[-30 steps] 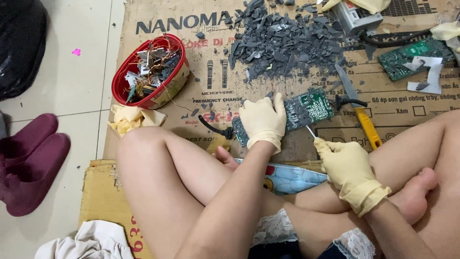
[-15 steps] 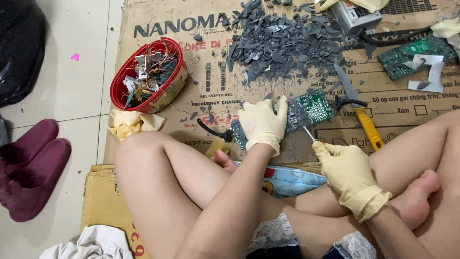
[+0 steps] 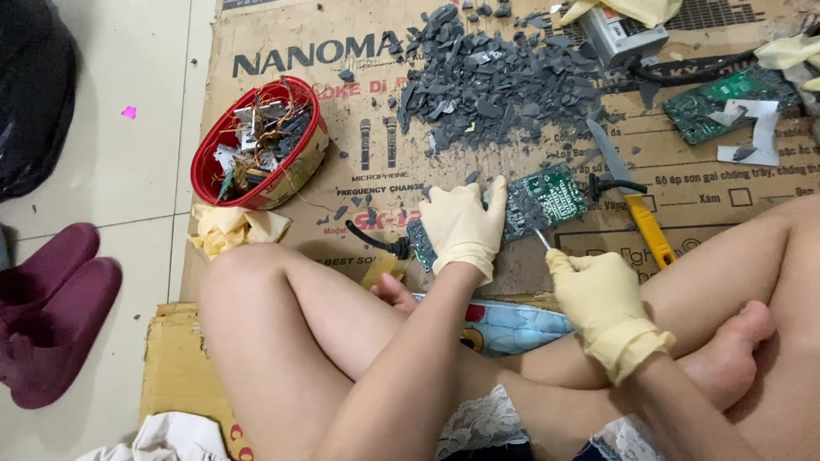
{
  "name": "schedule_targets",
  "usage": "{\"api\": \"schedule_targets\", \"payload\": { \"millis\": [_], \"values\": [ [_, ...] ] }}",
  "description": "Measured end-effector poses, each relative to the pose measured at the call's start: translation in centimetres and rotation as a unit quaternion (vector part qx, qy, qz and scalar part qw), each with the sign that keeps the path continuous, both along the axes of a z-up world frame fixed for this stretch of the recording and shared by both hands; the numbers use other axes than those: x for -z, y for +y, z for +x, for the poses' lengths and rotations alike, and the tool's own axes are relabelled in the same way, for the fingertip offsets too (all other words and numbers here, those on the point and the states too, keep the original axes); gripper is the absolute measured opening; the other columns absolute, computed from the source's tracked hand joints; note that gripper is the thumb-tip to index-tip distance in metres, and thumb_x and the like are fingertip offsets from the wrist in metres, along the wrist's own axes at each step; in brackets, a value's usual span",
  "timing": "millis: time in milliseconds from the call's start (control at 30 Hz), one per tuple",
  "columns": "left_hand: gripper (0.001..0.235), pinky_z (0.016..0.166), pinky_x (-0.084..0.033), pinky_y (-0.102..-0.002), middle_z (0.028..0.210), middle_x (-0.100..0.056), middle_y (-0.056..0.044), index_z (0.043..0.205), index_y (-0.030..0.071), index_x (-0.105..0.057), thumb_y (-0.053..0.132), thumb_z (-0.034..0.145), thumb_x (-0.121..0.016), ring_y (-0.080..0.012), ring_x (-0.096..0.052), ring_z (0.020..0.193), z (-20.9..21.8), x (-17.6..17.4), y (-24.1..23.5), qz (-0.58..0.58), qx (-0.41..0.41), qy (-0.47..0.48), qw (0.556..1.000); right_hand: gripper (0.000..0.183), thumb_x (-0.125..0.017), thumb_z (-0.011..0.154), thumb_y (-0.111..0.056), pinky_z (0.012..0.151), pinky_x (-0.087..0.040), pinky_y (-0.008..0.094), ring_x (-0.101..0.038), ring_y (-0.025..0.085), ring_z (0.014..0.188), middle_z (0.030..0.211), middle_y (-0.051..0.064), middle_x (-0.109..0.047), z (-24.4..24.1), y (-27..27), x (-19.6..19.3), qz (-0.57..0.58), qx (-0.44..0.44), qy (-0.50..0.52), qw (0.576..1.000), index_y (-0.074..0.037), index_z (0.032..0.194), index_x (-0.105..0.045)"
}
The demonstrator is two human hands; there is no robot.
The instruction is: The person sits on the floor and uses a screwdriver to pry and remove components from a green circuit board. They work over a cardboard sheet, separating parts and placing them into a nearby red container.
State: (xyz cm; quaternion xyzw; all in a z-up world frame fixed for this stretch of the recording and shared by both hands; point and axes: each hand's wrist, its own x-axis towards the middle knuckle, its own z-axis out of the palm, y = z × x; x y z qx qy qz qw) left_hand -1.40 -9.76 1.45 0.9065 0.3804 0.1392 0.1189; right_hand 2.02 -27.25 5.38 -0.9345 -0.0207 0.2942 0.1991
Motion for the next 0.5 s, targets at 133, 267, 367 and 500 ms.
{"api": "schedule_targets", "payload": {
  "millis": [133,267,367,500],
  "values": [
    [0.067,0.097,-0.04,-0.056,0.074,-0.074,-0.015,0.074,0.013,-0.075,0.062,0.096,-0.034,-0.0398,-0.065,0.093,-0.2,0.7,0.0,0.013,0.0,0.005,1.0,0.03,-0.061,0.09,-0.049,0.08,-0.054,0.039,-0.075,0.035,0.086,0.067,0.01,-0.077,-1.0,0.8,0.6,0.019,0.036,-0.002,0.999,-0.029,0.1,-0.082],
    [0.067,0.098,-0.038,-0.057,0.076,-0.074,-0.014,0.076,0.014,-0.075,0.062,0.096,-0.033,-0.038,-0.065,0.095,0.0,1.4,0.3,0.026,0.018,0.004,0.999,0.035,-0.063,0.09,-0.046,0.061,-0.057,0.037,-0.072,0.027,0.056,0.059,0.012,-0.073,-2.0,0.9,1.2,0.065,0.119,0.034,0.99,-0.02,0.105,-0.081],
    [0.067,0.091,-0.04,-0.055,0.072,-0.073,-0.013,0.071,0.015,-0.072,0.063,0.096,-0.032,-0.0361,-0.065,0.092,-0.1,0.9,0.3,0.026,0.018,-0.002,1.0,0.037,-0.059,0.092,-0.051,0.091,-0.054,0.048,-0.069,0.039,0.109,0.1,0.013,-0.079,-0.9,0.7,2.2,-0.012,0.021,-0.04,0.999,-0.028,0.113,-0.079],
    [0.065,0.089,-0.04,-0.054,0.072,-0.073,-0.013,0.071,0.015,-0.072,0.062,0.097,-0.035,-0.0348,-0.065,0.091,0.0,0.7,0.4,0.029,0.001,-0.006,1.0,0.045,-0.046,0.101,-0.053,0.097,-0.053,0.051,-0.068,0.039,0.115,0.111,0.017,-0.077,-2.6,2.0,-2.6,-0.069,-0.058,-0.033,0.995,-0.023,0.12,-0.073]
  ]
}}
